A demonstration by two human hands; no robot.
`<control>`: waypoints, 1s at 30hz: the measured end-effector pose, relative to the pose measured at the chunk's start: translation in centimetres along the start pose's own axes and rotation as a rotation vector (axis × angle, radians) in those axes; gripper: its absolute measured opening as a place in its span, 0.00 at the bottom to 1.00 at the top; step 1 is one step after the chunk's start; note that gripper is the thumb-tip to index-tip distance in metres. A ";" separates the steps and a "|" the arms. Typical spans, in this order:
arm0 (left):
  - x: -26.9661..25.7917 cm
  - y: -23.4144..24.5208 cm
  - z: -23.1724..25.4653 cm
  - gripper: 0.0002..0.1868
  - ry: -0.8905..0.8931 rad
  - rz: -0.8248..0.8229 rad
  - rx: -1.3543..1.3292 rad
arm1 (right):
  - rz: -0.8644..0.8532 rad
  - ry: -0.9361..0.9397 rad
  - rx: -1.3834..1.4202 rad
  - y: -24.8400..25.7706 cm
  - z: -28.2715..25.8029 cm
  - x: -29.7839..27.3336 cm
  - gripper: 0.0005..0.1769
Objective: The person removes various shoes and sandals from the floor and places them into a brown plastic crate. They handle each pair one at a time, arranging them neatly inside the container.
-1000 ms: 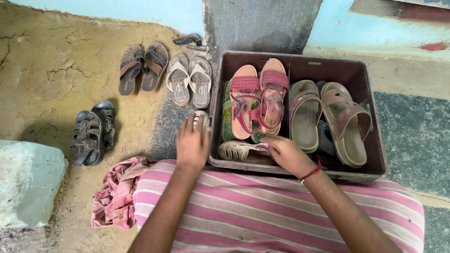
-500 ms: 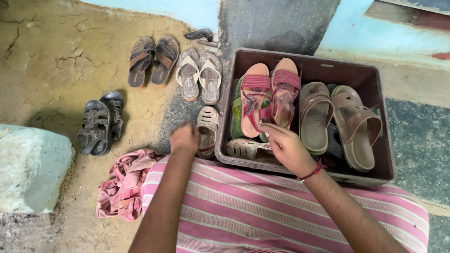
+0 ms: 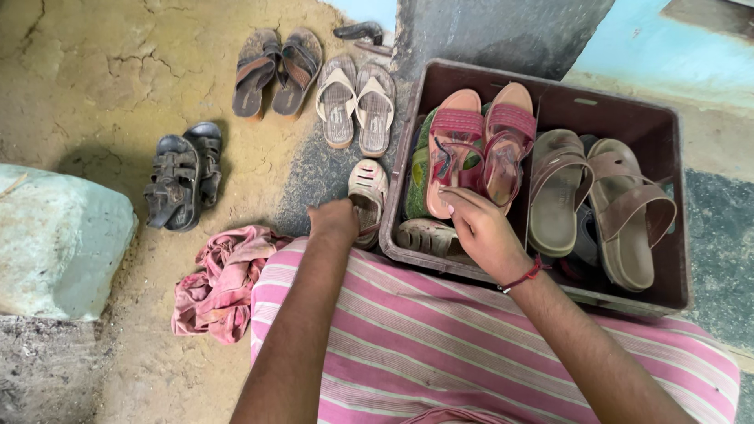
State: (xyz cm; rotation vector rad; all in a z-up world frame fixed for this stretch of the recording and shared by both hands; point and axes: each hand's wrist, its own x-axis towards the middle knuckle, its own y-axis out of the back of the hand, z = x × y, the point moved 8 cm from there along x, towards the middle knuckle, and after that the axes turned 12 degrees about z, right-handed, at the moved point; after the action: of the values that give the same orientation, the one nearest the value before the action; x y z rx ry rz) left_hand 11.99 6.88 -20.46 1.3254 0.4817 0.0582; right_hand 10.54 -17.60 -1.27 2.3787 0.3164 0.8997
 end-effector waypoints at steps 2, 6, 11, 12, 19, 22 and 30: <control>0.1 -0.2 0.0 0.17 0.005 -0.026 0.020 | 0.004 -0.025 -0.022 -0.5 0.4 -0.2 0.16; 0.0 -0.7 -0.1 0.17 0.018 -0.109 0.078 | -0.007 -0.100 -0.051 -1.6 0.8 -0.8 0.17; 0.3 -1.3 -0.3 0.18 0.021 -0.127 0.084 | 0.011 -0.082 -0.096 -2.1 0.5 -1.3 0.15; 0.4 -1.6 -0.4 0.18 0.032 -0.140 0.074 | 0.010 -0.061 -0.109 -2.1 0.3 -1.4 0.15; 1.0 -3.1 -1.1 0.23 0.069 -0.232 0.142 | -0.028 -0.012 -0.219 -2.4 -0.3 -1.4 0.15; 1.0 -3.7 -1.1 0.24 0.051 -0.257 0.169 | -0.065 -0.027 -0.242 -2.6 -0.3 -1.6 0.14; 1.9 -3.8 -0.8 0.25 0.055 -0.223 0.190 | -0.068 -0.015 -0.245 -2.8 0.1 -1.7 0.14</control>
State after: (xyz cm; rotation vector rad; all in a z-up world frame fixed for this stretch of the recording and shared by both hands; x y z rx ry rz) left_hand 12.52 7.22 -24.69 1.4504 0.6923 -0.1395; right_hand 9.28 -16.05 -3.84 2.1360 0.2633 0.8374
